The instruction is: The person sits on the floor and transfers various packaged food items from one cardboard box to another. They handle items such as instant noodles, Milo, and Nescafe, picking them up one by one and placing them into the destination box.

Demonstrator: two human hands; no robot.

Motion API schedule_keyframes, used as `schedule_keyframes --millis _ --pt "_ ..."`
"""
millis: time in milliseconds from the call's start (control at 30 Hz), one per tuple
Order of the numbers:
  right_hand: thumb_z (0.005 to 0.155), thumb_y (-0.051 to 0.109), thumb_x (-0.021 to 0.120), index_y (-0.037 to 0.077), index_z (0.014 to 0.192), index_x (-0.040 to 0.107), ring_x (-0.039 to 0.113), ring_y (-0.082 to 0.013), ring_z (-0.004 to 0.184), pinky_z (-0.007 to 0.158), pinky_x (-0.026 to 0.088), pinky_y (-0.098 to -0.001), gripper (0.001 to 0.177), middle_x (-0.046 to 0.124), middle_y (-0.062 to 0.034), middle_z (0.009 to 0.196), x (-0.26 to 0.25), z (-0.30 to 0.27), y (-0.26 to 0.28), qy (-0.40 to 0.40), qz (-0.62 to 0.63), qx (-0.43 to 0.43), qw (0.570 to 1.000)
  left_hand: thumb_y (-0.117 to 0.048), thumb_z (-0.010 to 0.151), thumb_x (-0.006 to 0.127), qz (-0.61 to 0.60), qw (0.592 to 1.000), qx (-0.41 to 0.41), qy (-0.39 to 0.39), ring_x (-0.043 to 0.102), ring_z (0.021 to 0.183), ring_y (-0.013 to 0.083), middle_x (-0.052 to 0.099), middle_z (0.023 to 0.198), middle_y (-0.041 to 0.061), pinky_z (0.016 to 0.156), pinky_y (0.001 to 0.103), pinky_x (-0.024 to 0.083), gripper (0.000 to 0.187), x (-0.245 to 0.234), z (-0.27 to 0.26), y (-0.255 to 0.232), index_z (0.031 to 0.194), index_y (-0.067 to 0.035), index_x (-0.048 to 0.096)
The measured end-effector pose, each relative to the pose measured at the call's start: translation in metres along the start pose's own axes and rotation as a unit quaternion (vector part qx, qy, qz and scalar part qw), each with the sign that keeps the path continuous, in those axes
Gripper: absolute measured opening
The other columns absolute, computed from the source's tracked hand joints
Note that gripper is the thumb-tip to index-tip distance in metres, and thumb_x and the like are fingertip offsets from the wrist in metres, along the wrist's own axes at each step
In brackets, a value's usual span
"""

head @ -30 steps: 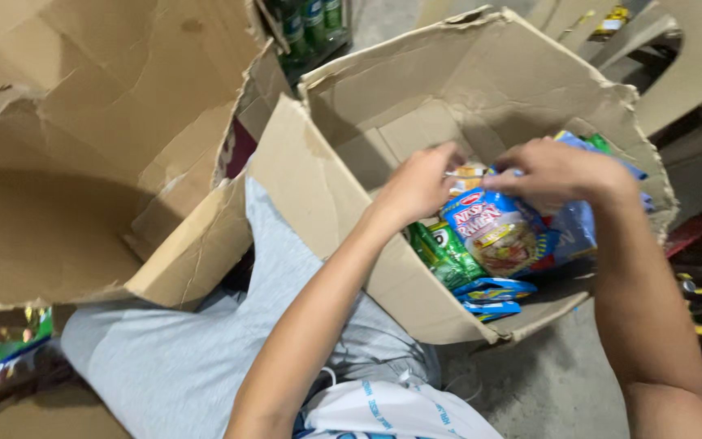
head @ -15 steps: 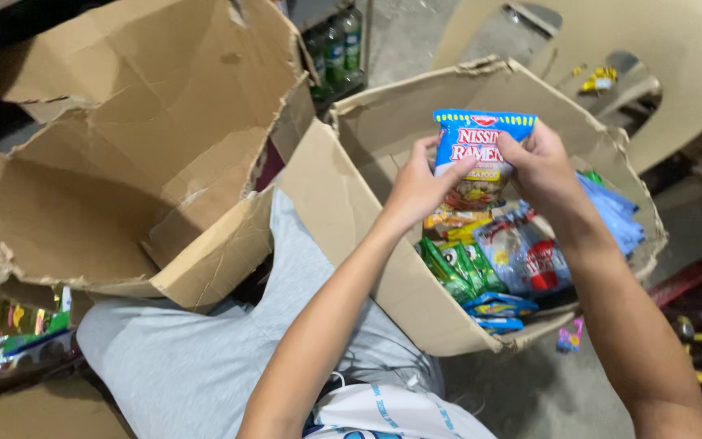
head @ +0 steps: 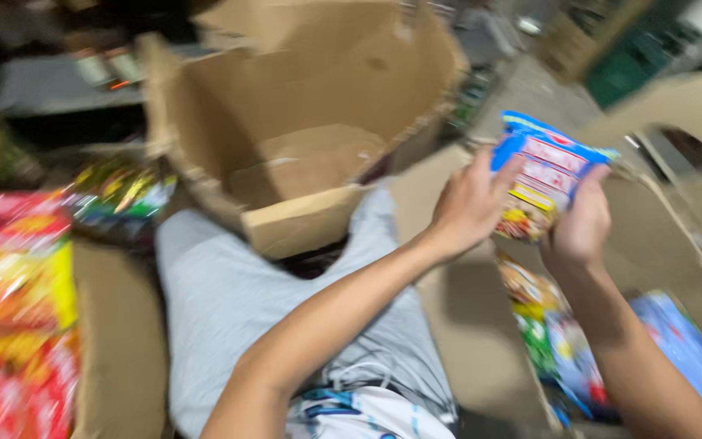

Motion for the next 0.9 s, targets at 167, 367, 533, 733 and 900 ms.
schedule_keyframes --millis 167,367,533,733,900 --pt "0.111 0.040 0.033 0.002 0.153 0.039 0.068 -0.0246 0.115 0.087 0.058 -0.0396 0.057 0.058 -0.0147 0.141 0.125 -0.019 -0.026 0.216 -0.029 0.108 0.970 -0.054 0.102 0.051 0.103 0.991 0.031 -0.078 0.073 0.089 0.0460 0.073 0.085 0.025 0.070 0.056 0.056 0.050 -0.125 0.002 -0.021 0.111 -0.006 0.058" --pt "0.111 0.041 0.039 0.005 0.150 0.037 0.069 -0.0265 0.098 0.077 0.058 -0.0371 0.053 0.061 -0.0145 0.132 0.227 -0.051 -0.091 0.405 -0.132 0.125 0.896 -0.054 0.100 0.054 0.210 0.960 0.067 -0.171 0.073 0.089 0.0446 0.076 0.089 0.021 0.071 0.054 0.057 0.049 -0.261 -0.040 -0.034 0.115 -0.007 0.060" --pt "0.111 0.029 0.044 0.005 0.148 0.039 0.069 -0.0226 0.099 0.076 0.059 -0.0342 0.045 0.064 -0.0127 0.129 0.303 -0.081 -0.133 0.460 -0.120 0.149 0.867 -0.050 0.103 0.058 0.216 0.952 0.066 -0.208 0.077 0.096 0.0398 0.078 0.095 0.021 0.076 0.048 0.061 0.047 -0.357 -0.102 -0.038 0.121 -0.007 0.060" --pt "0.111 0.014 0.056 0.003 0.149 0.038 0.065 -0.0137 0.106 0.080 0.056 -0.0279 0.043 0.064 -0.0092 0.130 0.409 -0.127 -0.165 0.506 -0.080 0.064 0.856 -0.044 0.100 0.071 0.231 0.928 -0.028 -0.292 0.074 0.113 0.0265 0.073 0.124 0.019 0.094 0.038 0.059 0.059 -0.465 -0.200 -0.024 0.135 -0.001 0.052" --pt "0.112 0.014 0.065 0.003 0.140 0.055 0.059 -0.0126 0.101 0.087 0.052 -0.0287 0.032 0.063 -0.0077 0.116 0.483 -0.154 -0.172 0.475 -0.134 -0.095 0.864 -0.031 0.099 0.071 0.137 0.890 -0.064 -0.430 0.072 0.112 0.0236 0.068 0.129 0.017 0.094 0.035 0.059 0.074 -0.546 -0.287 -0.018 0.150 -0.001 0.028"
Point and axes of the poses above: each hand's wrist, its own z-axis towards the middle knuckle, its own x-axis out of the palm, y = z × x, the point moved 5 cm from there along z, towards the middle knuckle
